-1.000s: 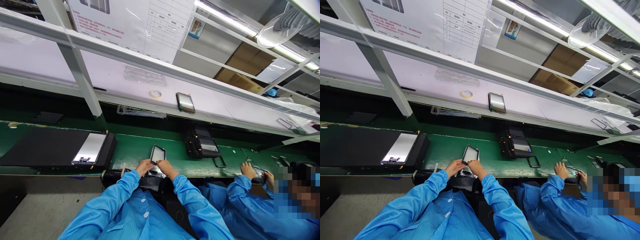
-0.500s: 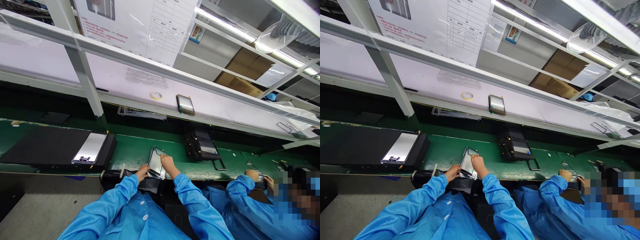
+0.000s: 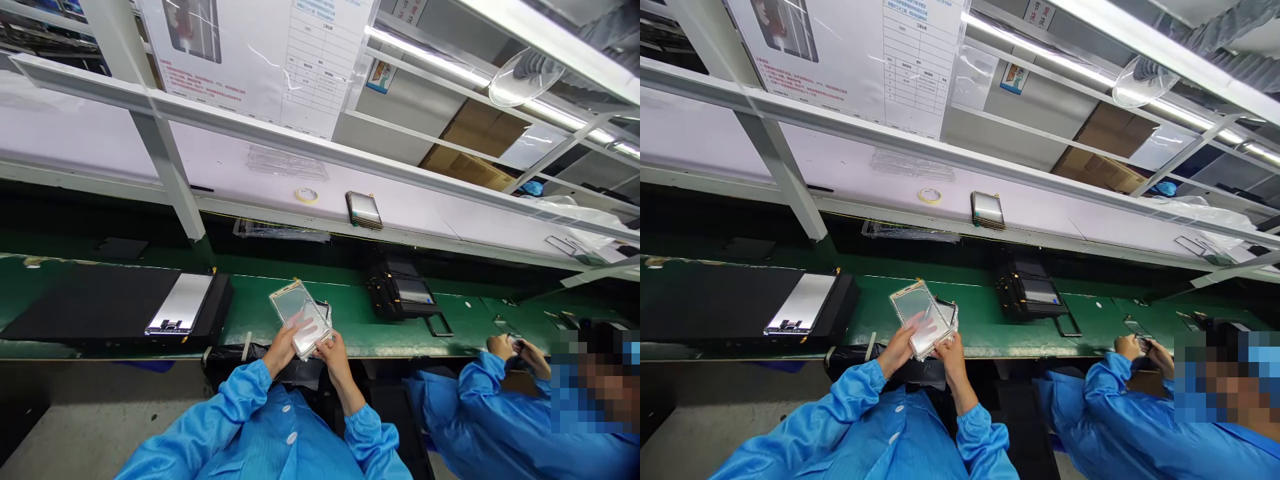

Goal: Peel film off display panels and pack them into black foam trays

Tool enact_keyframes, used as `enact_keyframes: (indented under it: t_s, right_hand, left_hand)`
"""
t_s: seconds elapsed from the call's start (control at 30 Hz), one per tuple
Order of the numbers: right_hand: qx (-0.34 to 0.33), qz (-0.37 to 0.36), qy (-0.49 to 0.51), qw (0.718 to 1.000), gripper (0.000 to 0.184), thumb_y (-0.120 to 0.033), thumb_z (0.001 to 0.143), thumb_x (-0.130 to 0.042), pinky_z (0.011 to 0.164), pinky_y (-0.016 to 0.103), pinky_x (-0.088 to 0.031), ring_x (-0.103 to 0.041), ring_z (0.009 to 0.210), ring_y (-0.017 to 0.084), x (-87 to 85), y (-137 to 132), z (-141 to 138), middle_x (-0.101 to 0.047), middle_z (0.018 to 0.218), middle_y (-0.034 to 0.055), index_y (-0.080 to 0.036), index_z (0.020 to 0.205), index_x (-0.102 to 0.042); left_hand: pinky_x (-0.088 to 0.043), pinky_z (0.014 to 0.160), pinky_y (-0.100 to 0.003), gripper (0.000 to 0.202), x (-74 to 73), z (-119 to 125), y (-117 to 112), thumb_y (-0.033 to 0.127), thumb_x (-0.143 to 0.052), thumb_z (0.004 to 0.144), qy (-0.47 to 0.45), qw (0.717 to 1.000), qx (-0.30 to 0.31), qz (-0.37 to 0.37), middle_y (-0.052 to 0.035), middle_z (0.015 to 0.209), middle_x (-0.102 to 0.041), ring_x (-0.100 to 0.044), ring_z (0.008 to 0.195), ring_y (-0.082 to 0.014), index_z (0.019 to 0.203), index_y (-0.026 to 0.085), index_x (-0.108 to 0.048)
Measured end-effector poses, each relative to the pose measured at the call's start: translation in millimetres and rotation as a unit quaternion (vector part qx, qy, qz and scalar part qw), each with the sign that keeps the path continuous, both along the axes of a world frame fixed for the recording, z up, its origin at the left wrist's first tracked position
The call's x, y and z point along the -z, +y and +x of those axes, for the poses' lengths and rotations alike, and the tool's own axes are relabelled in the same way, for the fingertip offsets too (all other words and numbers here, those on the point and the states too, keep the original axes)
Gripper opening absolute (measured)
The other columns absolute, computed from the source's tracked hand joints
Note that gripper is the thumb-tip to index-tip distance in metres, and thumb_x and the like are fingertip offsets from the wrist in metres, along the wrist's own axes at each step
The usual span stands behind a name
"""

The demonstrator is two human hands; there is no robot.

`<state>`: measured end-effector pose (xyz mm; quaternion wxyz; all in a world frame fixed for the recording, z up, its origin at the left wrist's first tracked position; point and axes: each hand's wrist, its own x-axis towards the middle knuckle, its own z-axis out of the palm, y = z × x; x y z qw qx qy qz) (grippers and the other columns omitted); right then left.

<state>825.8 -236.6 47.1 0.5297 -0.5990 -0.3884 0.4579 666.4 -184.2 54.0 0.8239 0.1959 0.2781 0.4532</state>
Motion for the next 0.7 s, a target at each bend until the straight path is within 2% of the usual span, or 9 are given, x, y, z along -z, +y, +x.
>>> enact_keyframes:
  t_s: [0.07,0.13,0.2,0.3,0.37,0.47,0.53,0.63,0.7]
  right_hand:
    - [-0.002,0.048,-0.173,0.984,0.073,-0.056,0.074,-0.075,0.091,0.054,-0.055,-0.063,0.114,0.033,-8.8,-7.4,-6.1,-0.062,0.127,0.0163,-0.022,0.133,-0.05]
    - [-0.038,0.117,-0.358,0.926,0.052,-0.05,0.081,-0.072,0.106,0.056,-0.044,-0.048,0.132,0.036,-22.8,-12.0,-5.5,-0.049,0.144,0.0166,-0.024,0.125,-0.06]
    - [-0.131,0.164,-0.47,0.857,0.023,-0.043,0.091,-0.064,0.106,0.051,-0.043,-0.048,0.13,0.032,-34.3,-16.1,-4.1,-0.054,0.138,0.013,-0.025,0.104,-0.068]
    - [-0.269,0.167,-0.496,0.809,0.021,-0.034,0.099,-0.049,0.086,0.036,-0.051,-0.062,0.101,0.023,-39.8,-21.2,-9.0,-0.067,0.108,0.0095,-0.023,0.092,-0.065]
    - [-0.284,0.137,-0.453,0.834,0.02,-0.033,0.1,-0.044,0.073,0.031,-0.051,-0.064,0.081,0.019,-37.9,-22.0,-18.2,-0.068,0.089,0.0063,-0.022,0.093,-0.059]
    - [-0.222,0.085,-0.288,0.928,0.023,-0.042,0.1,-0.043,0.056,0.025,-0.046,-0.058,0.053,0.014,-37.8,-16.7,-38.3,-0.061,0.062,-0.0034,-0.023,0.088,-0.049]
    - [-0.166,0.072,-0.127,0.975,0.031,-0.053,0.097,-0.046,0.046,0.022,-0.042,-0.053,0.044,0.011,-45.2,-8.8,-50.0,-0.059,0.057,-0.0066,-0.025,0.085,-0.045]
    - [-0.068,0.089,0.048,0.992,0.038,-0.059,0.089,-0.058,0.042,0.021,-0.043,-0.056,0.046,0.01,-71.8,6.9,-47.2,-0.064,0.065,-0.0044,-0.024,0.082,-0.046]
    - [0.041,0.147,0.082,0.985,0.037,-0.055,0.085,-0.066,0.05,0.023,-0.051,-0.062,0.054,0.011,-96.3,16.2,-24.7,-0.067,0.071,-0.0029,-0.023,0.085,-0.049]
  left_hand:
    - [-0.053,0.098,-0.051,0.064,-4.6,-13.6,-3.8,0.036,-0.075,0.083,0.005,1.0,0.005,0.0,-0.02,0.129,-0.069,-0.065,0.119,-0.0374,0.138,0.018,-0.049]
    - [-0.055,0.094,-0.051,0.065,-8.4,-28.3,-7.9,0.033,-0.073,0.085,0.022,1.0,0.02,-0.005,-0.0206,0.123,-0.072,-0.068,0.113,-0.0369,0.142,0.018,-0.045]
    - [-0.057,0.091,-0.05,0.068,-11.8,-41.0,-11.9,0.032,-0.07,0.088,0.031,0.999,0.035,-0.012,-0.0196,0.12,-0.073,-0.07,0.11,-0.0354,0.148,0.02,-0.039]
    - [-0.057,0.091,-0.049,0.066,-15.1,-54.9,-19.5,0.034,-0.07,0.088,0.027,0.997,0.071,-0.016,-0.0188,0.122,-0.072,-0.069,0.114,-0.0348,0.147,0.023,-0.042]
    - [-0.058,0.091,-0.048,0.058,-15.4,-62.0,-27.5,0.035,-0.074,0.085,0.032,0.994,0.1,0.0,-0.0191,0.128,-0.069,-0.064,0.121,-0.0364,0.138,0.021,-0.055]
    - [-0.058,0.088,-0.049,0.049,-13.9,-72.0,-44.0,0.043,-0.074,0.084,0.034,0.985,0.167,0.04,-0.021,0.133,-0.066,-0.059,0.126,-0.04,0.124,0.016,-0.066]
    - [-0.059,0.086,-0.051,0.058,-12.8,-79.0,-55.2,0.049,-0.078,0.079,0.016,0.975,0.211,0.063,-0.0221,0.132,-0.066,-0.06,0.124,-0.0426,0.124,0.016,-0.066]
    - [-0.06,0.083,-0.05,0.065,-12.1,-90.8,-67.5,0.039,-0.091,0.066,0.022,0.974,0.213,0.077,-0.0199,0.125,-0.07,-0.066,0.115,-0.0417,0.122,0.019,-0.065]
    - [-0.06,0.081,-0.048,0.057,-12.4,-99.6,-72.4,0.031,-0.091,0.067,0.056,0.977,0.193,0.077,-0.0181,0.118,-0.073,-0.071,0.107,-0.0383,0.117,0.019,-0.067]
